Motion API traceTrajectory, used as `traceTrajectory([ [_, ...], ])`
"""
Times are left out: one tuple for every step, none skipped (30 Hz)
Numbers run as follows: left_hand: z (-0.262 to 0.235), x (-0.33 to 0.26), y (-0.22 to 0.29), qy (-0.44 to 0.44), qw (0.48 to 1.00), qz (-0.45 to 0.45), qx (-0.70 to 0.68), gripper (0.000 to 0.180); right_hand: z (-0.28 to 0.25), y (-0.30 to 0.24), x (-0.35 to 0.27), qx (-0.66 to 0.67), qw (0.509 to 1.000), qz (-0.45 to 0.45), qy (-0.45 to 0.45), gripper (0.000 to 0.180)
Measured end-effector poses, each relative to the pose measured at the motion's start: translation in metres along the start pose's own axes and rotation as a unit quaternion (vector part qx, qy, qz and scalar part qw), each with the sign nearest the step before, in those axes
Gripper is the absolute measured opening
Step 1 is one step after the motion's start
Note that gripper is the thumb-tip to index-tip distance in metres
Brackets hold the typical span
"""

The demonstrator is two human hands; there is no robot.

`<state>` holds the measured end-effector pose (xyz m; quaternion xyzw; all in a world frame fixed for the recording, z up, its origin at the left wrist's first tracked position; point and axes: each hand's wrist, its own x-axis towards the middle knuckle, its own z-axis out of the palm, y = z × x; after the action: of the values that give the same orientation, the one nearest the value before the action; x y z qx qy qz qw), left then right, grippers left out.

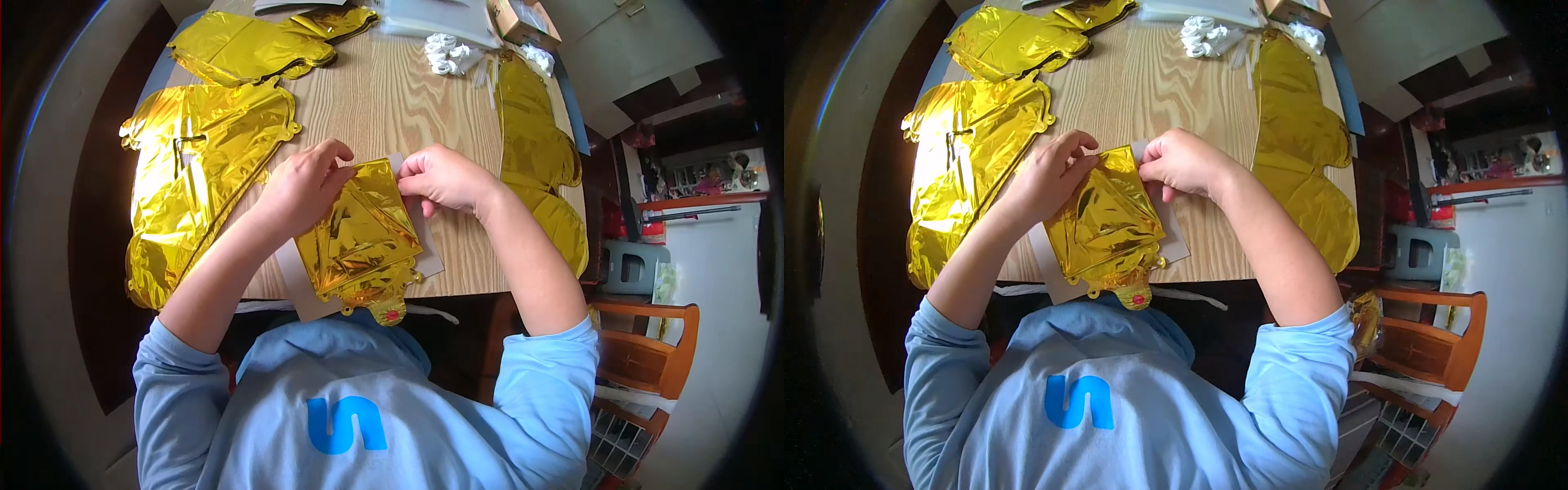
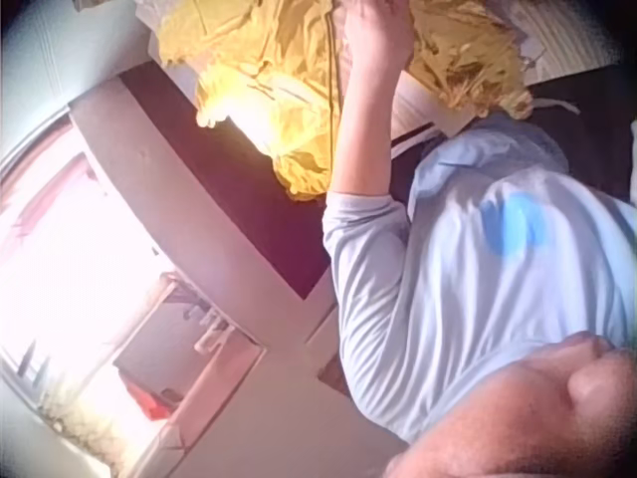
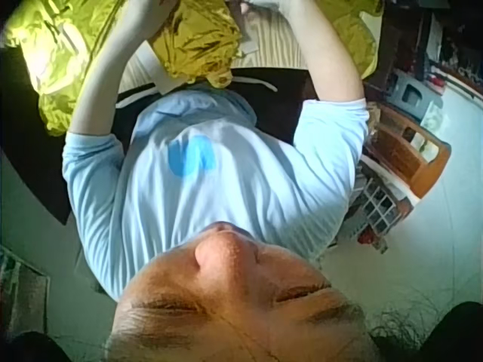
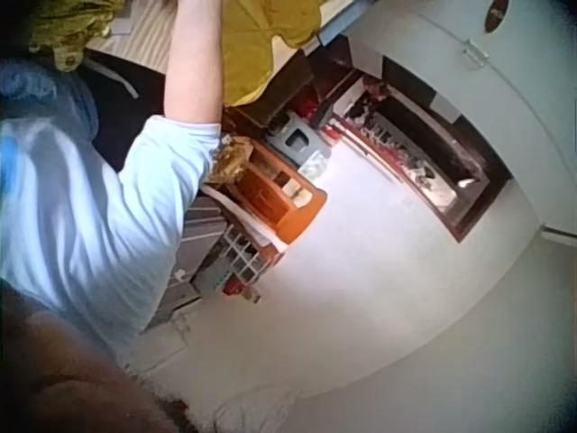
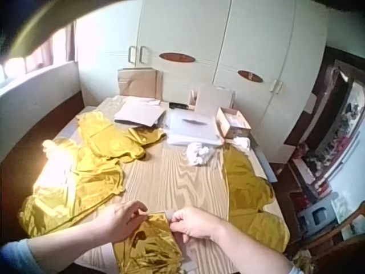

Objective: Folding gold foil balloons into squares and placing them into clear plastic packaging with a white card insert.

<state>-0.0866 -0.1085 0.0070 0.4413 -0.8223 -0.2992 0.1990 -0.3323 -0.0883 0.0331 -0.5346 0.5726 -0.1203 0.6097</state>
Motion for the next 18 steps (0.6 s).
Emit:
traceTrajectory([
  [0.003,-0.002,0.0,0.013,1.0,0.013,0.002,0.026,0.0,0.0,0.0,-0.001,1.0,0.002,0.006,0.015],
  [0.004,-0.003,0.0,0.025,0.999,0.026,0.004,0.028,0.0,0.0,0.001,0.003,1.0,-0.002,0.016,0.015],
  [0.005,-0.004,0.0,0.025,0.999,0.021,-0.005,0.028,-0.001,0.0,0.001,0.006,1.0,-0.005,0.026,0.016],
  [0.005,-0.005,0.001,0.024,0.999,0.015,-0.014,0.029,-0.001,0.001,0.002,0.01,0.999,-0.008,0.035,0.016],
  [0.005,-0.005,0.001,0.023,0.999,0.01,-0.023,0.03,0.0,0.002,0.003,0.005,0.997,-0.043,0.058,0.016],
  [0.005,-0.005,0.001,0.021,0.999,0.011,-0.025,0.03,0.002,0.002,0.004,0.0,0.994,-0.079,0.079,0.015],
  [0.004,-0.005,0.0,0.019,0.999,0.012,-0.027,0.03,0.003,0.002,0.006,-0.005,0.988,-0.115,0.101,0.016],
  [0.004,-0.005,0.0,0.016,0.999,0.012,-0.029,0.031,0.003,0.003,0.008,-0.013,0.988,-0.119,0.099,0.015],
  [0.004,-0.005,-0.001,0.015,0.999,0.01,-0.03,0.031,0.002,0.003,0.011,-0.02,0.987,-0.123,0.098,0.015],
  [0.004,-0.004,-0.001,0.013,0.999,0.008,-0.03,0.031,0.0,0.004,0.015,-0.028,0.987,-0.127,0.096,0.016],
  [0.005,-0.004,-0.002,0.012,0.999,0.006,-0.03,0.031,-0.001,0.007,0.019,-0.017,0.987,-0.134,0.091,0.015],
  [0.005,-0.004,-0.002,0.011,0.999,0.005,-0.035,0.031,-0.002,0.009,0.024,-0.007,0.986,-0.141,0.084,0.015],
  [0.005,-0.003,-0.003,0.01,0.999,0.004,-0.039,0.031,-0.002,0.01,0.026,0.004,0.986,-0.148,0.078,0.014],
  [0.006,-0.003,-0.003,0.008,0.999,0.003,-0.043,0.031,-0.004,0.012,0.028,-0.006,0.987,-0.142,0.074,0.014],
  [0.006,-0.003,-0.004,0.009,0.999,0.005,-0.045,0.031,-0.005,0.009,0.026,-0.016,0.988,-0.135,0.07,0.013],
  [0.006,-0.003,-0.004,0.01,0.999,0.007,-0.047,0.031,-0.006,0.007,0.026,-0.026,0.989,-0.129,0.065,0.013],
  [0.006,-0.003,-0.005,0.011,0.999,0.009,-0.049,0.031,-0.006,0.006,0.026,-0.018,0.99,-0.123,0.063,0.012],
  [0.006,-0.003,-0.005,0.01,0.999,0.008,-0.049,0.031,-0.006,0.006,0.026,-0.01,0.991,-0.117,0.062,0.012],
])
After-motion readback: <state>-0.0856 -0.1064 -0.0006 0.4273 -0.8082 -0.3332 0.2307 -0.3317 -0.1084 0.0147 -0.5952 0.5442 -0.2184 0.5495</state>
